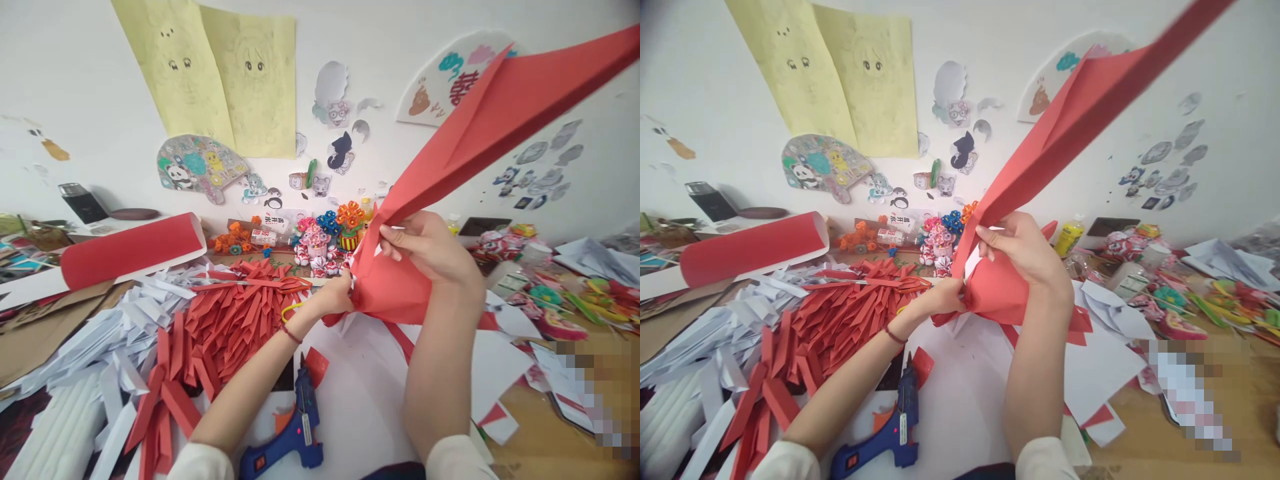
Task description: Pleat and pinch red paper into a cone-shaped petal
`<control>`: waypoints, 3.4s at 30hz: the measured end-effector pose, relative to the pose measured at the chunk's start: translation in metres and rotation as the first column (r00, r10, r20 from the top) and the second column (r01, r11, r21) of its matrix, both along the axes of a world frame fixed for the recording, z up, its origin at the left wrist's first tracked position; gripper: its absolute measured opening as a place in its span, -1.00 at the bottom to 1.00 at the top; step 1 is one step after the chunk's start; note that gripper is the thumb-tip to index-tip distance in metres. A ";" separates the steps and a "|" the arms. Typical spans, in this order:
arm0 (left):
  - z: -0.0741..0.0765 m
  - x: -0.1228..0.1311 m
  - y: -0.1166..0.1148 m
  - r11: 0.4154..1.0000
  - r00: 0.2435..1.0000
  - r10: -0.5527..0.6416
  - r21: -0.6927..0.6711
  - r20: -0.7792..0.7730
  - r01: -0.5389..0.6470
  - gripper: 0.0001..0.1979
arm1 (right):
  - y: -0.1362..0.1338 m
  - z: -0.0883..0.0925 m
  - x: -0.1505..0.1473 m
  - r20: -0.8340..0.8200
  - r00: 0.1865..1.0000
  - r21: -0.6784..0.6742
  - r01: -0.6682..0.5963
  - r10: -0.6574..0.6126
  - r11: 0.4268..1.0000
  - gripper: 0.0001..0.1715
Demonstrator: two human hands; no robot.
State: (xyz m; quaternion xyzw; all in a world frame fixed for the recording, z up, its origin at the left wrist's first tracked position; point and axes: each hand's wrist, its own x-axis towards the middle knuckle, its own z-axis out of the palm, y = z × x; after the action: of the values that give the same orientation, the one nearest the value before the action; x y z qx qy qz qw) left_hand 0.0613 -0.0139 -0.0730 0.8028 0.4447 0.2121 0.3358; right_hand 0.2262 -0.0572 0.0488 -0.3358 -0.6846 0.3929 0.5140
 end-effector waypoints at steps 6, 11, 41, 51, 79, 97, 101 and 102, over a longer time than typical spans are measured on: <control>0.046 -0.041 0.002 0.984 0.998 -0.015 0.178 -0.053 0.024 -0.73 | 0.013 -0.007 -0.027 0.051 0.982 0.048 0.180 -0.183 0.982 -0.71; 0.085 -0.076 0.000 0.763 0.897 0.289 0.485 0.336 -0.427 -0.69 | 0.020 -0.011 -0.053 0.097 0.901 0.125 0.410 -0.422 0.904 -0.77; 0.083 -0.065 -0.001 0.976 0.518 -0.061 0.160 0.853 -0.148 -0.72 | 0.035 -0.021 -0.073 -0.083 0.981 0.070 0.181 -0.175 0.981 -0.55; 0.084 -0.064 -0.003 0.984 0.405 -0.003 0.075 0.914 -0.162 -0.76 | 0.043 -0.030 -0.070 -0.168 0.986 0.000 -0.027 0.026 1.000 -0.47; 0.073 -0.050 -0.010 0.600 0.662 0.200 0.444 0.723 -0.666 -0.87 | 0.034 -0.029 -0.087 -0.003 0.920 0.254 0.379 -0.391 0.890 -0.58; 0.064 -0.040 -0.011 0.271 0.864 0.459 0.893 0.208 -0.359 -0.74 | 0.025 -0.028 -0.106 0.309 0.726 0.511 0.417 -0.614 0.751 -0.60; 0.067 -0.039 -0.013 0.312 0.889 0.429 0.897 0.160 -0.312 -0.64 | 0.032 -0.027 -0.092 0.263 0.871 0.386 0.299 -0.415 0.873 -0.56; 0.067 -0.039 -0.013 0.323 0.896 0.412 0.892 0.168 -0.316 -0.62 | 0.034 -0.027 -0.088 0.231 0.909 0.348 0.255 -0.346 0.902 -0.52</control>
State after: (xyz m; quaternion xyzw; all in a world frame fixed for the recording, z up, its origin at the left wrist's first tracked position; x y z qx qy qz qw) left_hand 0.0228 -0.0274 -0.0059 0.7421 0.4421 0.4505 -0.2256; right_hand 0.1379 -0.0232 0.0221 -0.4070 -0.7442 0.1427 0.5101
